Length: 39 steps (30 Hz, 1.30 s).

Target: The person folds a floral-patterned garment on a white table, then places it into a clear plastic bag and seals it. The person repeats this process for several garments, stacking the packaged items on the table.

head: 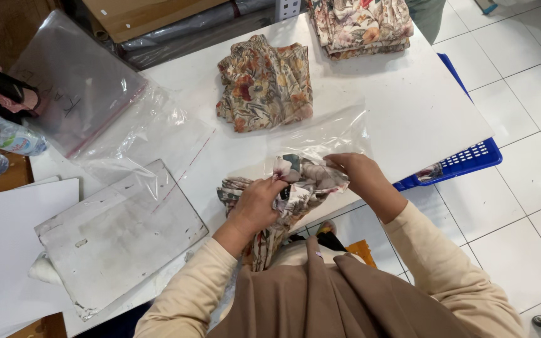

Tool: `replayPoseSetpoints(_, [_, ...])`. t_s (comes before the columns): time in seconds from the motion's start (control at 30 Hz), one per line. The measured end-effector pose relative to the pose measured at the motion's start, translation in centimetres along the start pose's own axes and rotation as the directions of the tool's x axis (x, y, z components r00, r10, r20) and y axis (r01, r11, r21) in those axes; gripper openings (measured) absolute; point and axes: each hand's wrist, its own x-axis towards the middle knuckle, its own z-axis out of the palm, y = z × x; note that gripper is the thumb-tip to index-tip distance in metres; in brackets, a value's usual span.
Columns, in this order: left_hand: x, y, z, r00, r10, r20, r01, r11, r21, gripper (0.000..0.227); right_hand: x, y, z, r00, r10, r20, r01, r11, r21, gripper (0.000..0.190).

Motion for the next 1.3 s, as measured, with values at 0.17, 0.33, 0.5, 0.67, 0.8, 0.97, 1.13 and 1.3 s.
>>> replayPoseSetpoints(0.17, [0.4, 0.6, 1.1, 0.993, 0.072, 0.09, -0.067, 0.996, -0.057, 0.055, 1.0, -1.9, -0.4, 0.994, 0.104, 0.034, -0.11, 0.946, 0.306, 0.034])
replayPoseSetpoints(0.33, [1.6, 0.4, 1.2, 0.992, -0.125, 0.015, 0.126, 0.987, -0.097, 0.055, 1.5, -3.5, -2.0, 0.878, 0.352, 0.325, -0.446, 0.849, 0.283, 0.041])
replayPoseSetpoints(0.5, [2.0, 0.7, 1.8, 0.995, -0.098, 0.028, 0.1, 0.993, -0.06, 0.054, 1.0, -5.0, -1.4, 0.985, 0.131, 0.107, -0.156, 0.95, 0.27, 0.042])
replayPoseSetpoints(0.67, [3.3, 0.0, 2.5, 0.936, -0.351, -0.036, 0.344, 0.93, -0.13, 0.055, -0.3, -5.7, -1.0, 0.999, 0.035, -0.032, -0.032, 0.994, 0.108, 0.041])
replayPoseSetpoints(0.8, [4.3, -0.7, 4.4, 0.935, -0.353, -0.026, 0.354, 0.935, 0.009, 0.047, -0.2, -7.4, 1.7, 0.975, -0.116, -0.19, 0.103, 0.992, -0.078, 0.035])
replayPoseSetpoints(0.97, [6.0, -0.6, 7.4, 0.978, -0.074, -0.196, 0.112, 0.975, 0.19, 0.044, 0.0, -7.7, 4.4, 0.943, -0.308, -0.123, 0.266, 0.924, -0.277, 0.056])
replayPoseSetpoints(1.13, [7.2, -0.8, 7.2, 0.862, -0.507, 0.023, 0.506, 0.862, 0.043, 0.034, -1.6, -6.2, 4.5, 0.922, -0.276, -0.272, 0.172, 0.92, -0.352, 0.058])
replayPoseSetpoints(1.3, [8.2, -1.2, 7.0, 0.87, -0.443, -0.214, 0.456, 0.89, 0.013, 0.055, -3.3, -5.4, 5.0, 0.865, -0.376, -0.334, 0.298, 0.918, -0.261, 0.05])
